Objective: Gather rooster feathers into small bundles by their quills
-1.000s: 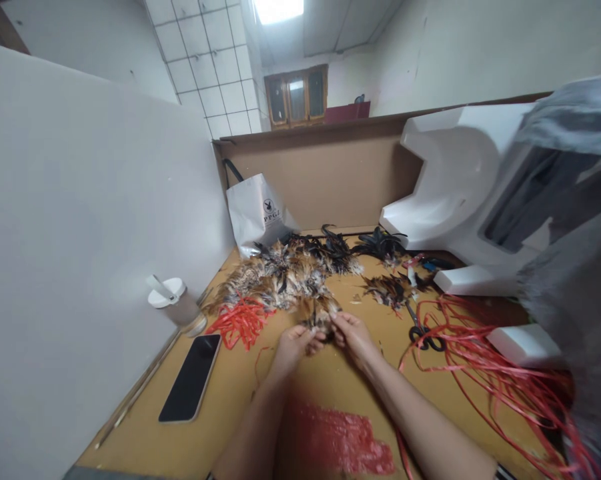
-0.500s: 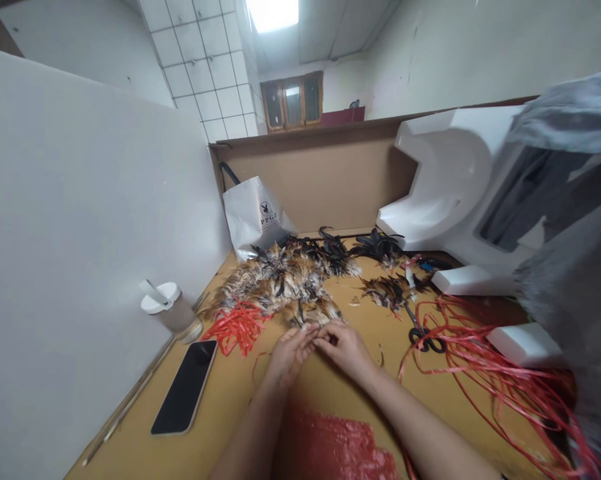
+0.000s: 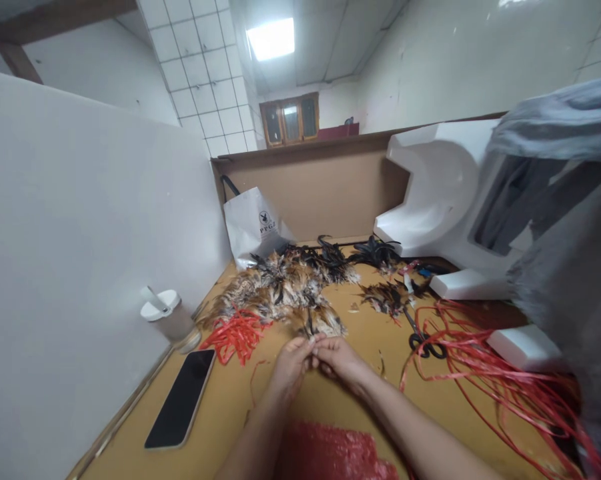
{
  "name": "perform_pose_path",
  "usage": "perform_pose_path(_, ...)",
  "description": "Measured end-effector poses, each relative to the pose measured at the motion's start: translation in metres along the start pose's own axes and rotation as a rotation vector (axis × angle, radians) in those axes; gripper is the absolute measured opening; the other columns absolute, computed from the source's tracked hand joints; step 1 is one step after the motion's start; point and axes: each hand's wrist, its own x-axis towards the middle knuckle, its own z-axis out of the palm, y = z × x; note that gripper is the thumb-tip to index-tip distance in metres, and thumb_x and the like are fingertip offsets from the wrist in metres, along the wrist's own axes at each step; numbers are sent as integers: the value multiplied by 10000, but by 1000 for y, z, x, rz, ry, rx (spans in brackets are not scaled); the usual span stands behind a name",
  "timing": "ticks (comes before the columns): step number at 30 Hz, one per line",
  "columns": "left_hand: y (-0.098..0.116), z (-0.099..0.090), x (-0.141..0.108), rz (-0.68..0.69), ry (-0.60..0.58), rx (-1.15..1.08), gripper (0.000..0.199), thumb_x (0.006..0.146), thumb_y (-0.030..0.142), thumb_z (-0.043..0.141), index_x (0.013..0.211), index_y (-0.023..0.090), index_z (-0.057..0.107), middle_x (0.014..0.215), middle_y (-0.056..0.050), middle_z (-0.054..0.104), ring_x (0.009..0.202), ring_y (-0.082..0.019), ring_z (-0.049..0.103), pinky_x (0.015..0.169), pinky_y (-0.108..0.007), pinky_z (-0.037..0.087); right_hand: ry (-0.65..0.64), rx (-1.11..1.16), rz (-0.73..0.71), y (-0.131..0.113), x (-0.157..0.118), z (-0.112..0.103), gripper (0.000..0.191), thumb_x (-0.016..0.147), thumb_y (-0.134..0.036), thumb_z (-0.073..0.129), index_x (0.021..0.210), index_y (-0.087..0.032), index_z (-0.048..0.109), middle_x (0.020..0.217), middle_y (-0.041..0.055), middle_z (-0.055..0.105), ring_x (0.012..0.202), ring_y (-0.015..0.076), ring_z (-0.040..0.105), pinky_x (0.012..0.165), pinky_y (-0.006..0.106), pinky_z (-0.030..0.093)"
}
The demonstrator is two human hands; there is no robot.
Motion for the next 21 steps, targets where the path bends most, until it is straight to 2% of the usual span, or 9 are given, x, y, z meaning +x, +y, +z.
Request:
perform_pose_path(3,0,0,0,25,-4,-22,259,627,375,637,599,121,592,729,-66,633,506,-76,474,520,-204,371,-8,2,1,-1,-1,-1,327,695,-426,514,520,-151,540,327,-76,355,293,43,219,346,187,136)
perform_pose_path(6,3,0,0,29,8,-20,258,619,370,648,630,115,608,726,-80,639,552,-104,519,536,-216,385,-8,-172,-78,-9,-2,-8,321,693,-401,520,498,-149,557,362,-53,415,330,55,299,376,191,220)
perform_pose_path(9,5,-2,0,6,83,-18,291,586,356,681,715,100,631,770,-106,646,674,-144,571,611,-228,402,118,-331,-246,-19,-1,-19,240,661,-348,565,550,-140,607,519,-7,560,501,103,470,518,210,350)
perform_pose_path(11,5,-4,1,-16,115,8,308,574,354,690,729,95,633,761,-114,650,690,-149,579,602,-218,395,215,-325,-260,-24,1,-24,199,636,-333,589,636,-137,626,604,12,605,570,127,510,570,225,378)
perform_pose_path(13,3,-4,0,-21,93,55,300,588,365,676,702,92,627,706,-109,650,627,-132,573,546,-200,374,219,-303,-229,-25,2,-24,191,622,-321,602,664,-136,618,607,15,609,560,128,516,562,228,385)
perform_pose_path(15,1,-4,0,-12,55,108,288,612,373,654,663,92,617,620,-90,639,543,-106,548,499,-186,345,161,-298,-208,-25,1,-20,166,624,-307,597,608,-143,584,532,-4,578,507,115,498,516,216,370)
perform_pose_path(18,0,-1,-1,-15,17,184,283,625,381,636,612,100,604,512,-55,606,443,-79,494,454,-180,309,121,-323,-190,-23,0,-14,207,617,-285,595,498,-162,477,407,-46,476,409,83,425,421,192,296)
perform_pose_path(21,1,1,-1,-6,-20,271,295,635,389,616,565,103,604,490,-45,592,407,-72,466,437,-187,302,123,-349,-173,-22,0,-15,237,602,-271,604,486,-171,422,387,-57,446,382,71,393,393,186,260)
